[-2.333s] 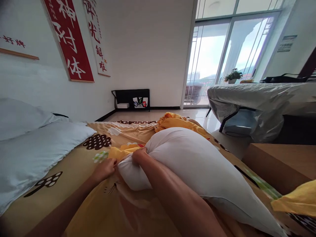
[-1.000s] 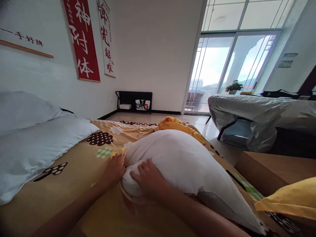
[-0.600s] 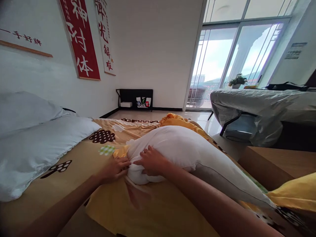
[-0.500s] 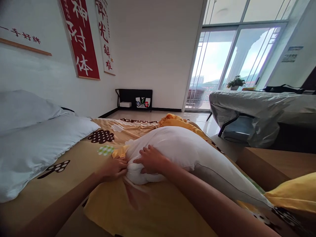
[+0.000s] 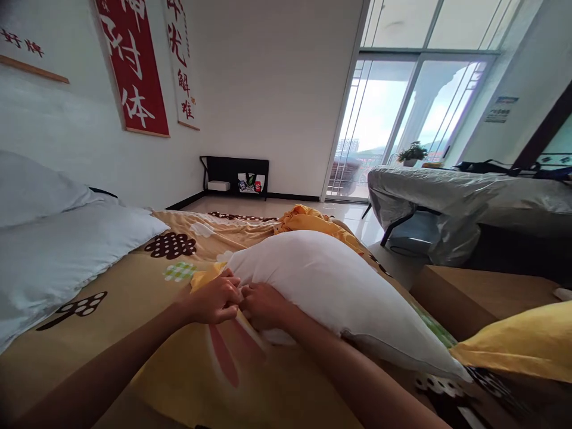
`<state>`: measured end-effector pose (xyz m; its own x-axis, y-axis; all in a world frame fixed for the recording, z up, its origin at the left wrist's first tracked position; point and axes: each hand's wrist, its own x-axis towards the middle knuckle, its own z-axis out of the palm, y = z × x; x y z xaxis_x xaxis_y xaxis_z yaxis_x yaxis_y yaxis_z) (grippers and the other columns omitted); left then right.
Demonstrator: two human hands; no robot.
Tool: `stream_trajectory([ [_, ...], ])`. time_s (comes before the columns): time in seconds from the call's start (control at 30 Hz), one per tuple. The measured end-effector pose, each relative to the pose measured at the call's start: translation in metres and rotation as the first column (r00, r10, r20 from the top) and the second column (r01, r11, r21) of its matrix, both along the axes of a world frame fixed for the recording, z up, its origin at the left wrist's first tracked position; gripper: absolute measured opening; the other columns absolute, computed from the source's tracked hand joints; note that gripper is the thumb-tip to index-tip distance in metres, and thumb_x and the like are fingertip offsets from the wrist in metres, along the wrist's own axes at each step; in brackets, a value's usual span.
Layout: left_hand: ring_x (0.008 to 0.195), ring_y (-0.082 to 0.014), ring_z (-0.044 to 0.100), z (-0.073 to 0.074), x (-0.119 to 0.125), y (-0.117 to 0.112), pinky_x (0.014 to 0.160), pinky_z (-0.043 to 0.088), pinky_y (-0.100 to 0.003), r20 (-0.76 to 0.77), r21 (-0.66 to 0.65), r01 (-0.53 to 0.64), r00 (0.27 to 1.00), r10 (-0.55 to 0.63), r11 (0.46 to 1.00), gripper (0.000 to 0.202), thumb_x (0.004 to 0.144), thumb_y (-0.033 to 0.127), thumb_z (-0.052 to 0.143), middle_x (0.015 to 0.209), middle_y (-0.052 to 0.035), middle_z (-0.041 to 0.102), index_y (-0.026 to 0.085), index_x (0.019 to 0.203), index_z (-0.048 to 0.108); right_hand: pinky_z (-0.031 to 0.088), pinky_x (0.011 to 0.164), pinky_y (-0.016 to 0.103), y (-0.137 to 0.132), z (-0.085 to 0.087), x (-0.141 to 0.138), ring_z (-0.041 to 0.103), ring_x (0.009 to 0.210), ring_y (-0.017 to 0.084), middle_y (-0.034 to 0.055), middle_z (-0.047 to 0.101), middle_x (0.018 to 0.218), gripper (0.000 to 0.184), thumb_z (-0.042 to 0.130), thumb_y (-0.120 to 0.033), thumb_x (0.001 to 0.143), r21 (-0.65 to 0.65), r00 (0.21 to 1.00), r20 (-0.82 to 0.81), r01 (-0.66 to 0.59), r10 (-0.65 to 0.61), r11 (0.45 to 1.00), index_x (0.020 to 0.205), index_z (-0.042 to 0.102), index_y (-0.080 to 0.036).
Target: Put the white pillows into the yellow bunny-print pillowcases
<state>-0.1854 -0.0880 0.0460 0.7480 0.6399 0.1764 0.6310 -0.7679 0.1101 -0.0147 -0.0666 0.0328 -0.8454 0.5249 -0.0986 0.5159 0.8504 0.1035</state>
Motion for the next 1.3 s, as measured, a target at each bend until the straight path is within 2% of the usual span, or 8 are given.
stream_trajectory([
  [0.17, 0.075, -0.0156, 0.047, -0.035, -0.008, -0.007, 0.083, 0.031, -0.032, 0.123, -0.134, -0.003, 0.992, 0.019, 0.991, 0.018, 0.067, 0.016, 0.05, 0.064, -0.0008, 0.051, 0.016, 0.051, 0.042, 0.034, 0.098, 0.042, -0.058, 0.0, 0.055, 0.047, 0.119, 0.027, 0.0111, 0.054, 0.13, 0.049, 0.052, -0.032, 0.083, 0.333, 0.988, -0.053, -0.117, 0.143, 0.936, 0.131, 0.051, -0.022],
  [0.37, 0.078, -0.0161, 0.046, -0.043, -0.005, -0.023, 0.085, 0.027, -0.035, 0.192, -0.142, 0.024, 0.981, 0.003, 0.99, 0.02, 0.06, 0.014, 0.052, 0.056, 0.001, 0.048, 0.015, 0.051, 0.034, 0.027, 0.098, 0.046, -0.055, -0.001, 0.116, 0.047, 0.119, 0.027, 0.0096, 0.056, 0.13, 0.058, 0.046, -0.016, 0.087, 0.781, 0.981, -0.021, -0.103, 0.191, 0.616, 0.142, 0.038, -0.029],
  [0.5, 0.077, -0.0174, 0.046, -0.021, 0.023, -0.035, 0.087, 0.025, -0.038, 0.188, -0.113, 0.039, 0.982, -0.017, 0.993, 0.021, 0.059, 0.019, 0.054, 0.054, 0.0005, 0.047, 0.015, 0.05, 0.036, 0.035, 0.089, 0.038, -0.02, 0.028, 0.098, 0.058, 0.094, 0.02, 0.0053, 0.067, 0.101, 0.044, 0.044, -0.017, 0.09, 0.641, 0.981, -0.004, -0.146, 0.194, 0.753, 0.131, 0.051, -0.031],
  [0.7, 0.076, -0.0155, 0.046, 0.019, 0.046, -0.029, 0.084, 0.026, -0.036, 0.446, -0.121, -0.05, 0.889, 0.1, 0.991, 0.011, 0.064, 0.02, 0.047, 0.065, 0.0, 0.051, 0.015, 0.056, 0.04, 0.037, 0.073, 0.028, 0.006, 0.061, 0.039, 0.059, 0.083, 0.018, 0.0058, 0.067, 0.087, 0.025, 0.054, -0.021, 0.083, 0.179, 0.995, -0.072, 0.075, -0.063, 0.981, 0.104, 0.067, -0.023],
  [0.83, 0.074, -0.0159, 0.043, 0.012, 0.047, -0.021, 0.082, 0.026, -0.036, 0.377, -0.169, -0.14, 0.905, 0.195, 0.976, 0.013, 0.064, 0.017, 0.046, 0.058, 0.0008, 0.044, 0.016, 0.054, 0.038, 0.037, 0.068, 0.025, 0.002, 0.03, 0.046, 0.06, 0.08, 0.018, 0.0054, 0.069, 0.084, 0.018, 0.057, -0.013, 0.07, -0.064, 0.988, -0.101, 0.114, -0.12, 0.991, 0.083, 0.069, -0.017],
  [1.03, 0.087, -0.0168, 0.044, -0.028, 0.038, -0.039, 0.085, 0.025, -0.034, 0.322, -0.116, -0.005, 0.946, 0.042, 0.993, 0.008, 0.064, 0.014, 0.051, 0.077, 0.0012, 0.054, 0.017, 0.068, 0.044, 0.037, 0.066, 0.025, -0.019, 0.006, 0.069, 0.061, 0.077, 0.018, 0.0004, 0.07, 0.085, 0.035, 0.058, -0.01, 0.062, -0.158, 0.977, -0.215, -0.023, -0.012, 0.987, 0.092, 0.071, -0.024],
  [1.17, 0.083, -0.0165, 0.044, -0.009, 0.052, -0.035, 0.083, 0.027, -0.036, 0.416, -0.074, -0.109, 0.9, 0.13, 0.991, 0.012, 0.066, 0.012, 0.048, 0.069, 0.0005, 0.051, 0.016, 0.061, 0.037, 0.034, 0.061, 0.026, -0.002, 0.03, 0.052, 0.058, 0.067, 0.016, 0.0063, 0.071, 0.077, 0.013, 0.057, -0.015, 0.069, -0.077, 0.984, -0.153, 0.079, -0.09, 0.994, 0.073, 0.07, -0.015],
  [1.3, 0.09, -0.0201, 0.046, 0.014, 0.065, -0.03, 0.086, 0.03, -0.041, 0.4, 0.028, -0.247, 0.891, 0.215, 0.969, 0.005, 0.071, 0.013, 0.046, 0.082, -0.0028, 0.058, 0.017, 0.068, 0.046, 0.036, 0.067, 0.023, 0.015, 0.039, 0.041, 0.056, 0.07, 0.014, 0.0053, 0.073, 0.082, 0.022, 0.058, -0.02, 0.069, -0.082, 0.903, -0.386, 0.167, -0.186, 0.982, 0.083, 0.073, -0.012],
])
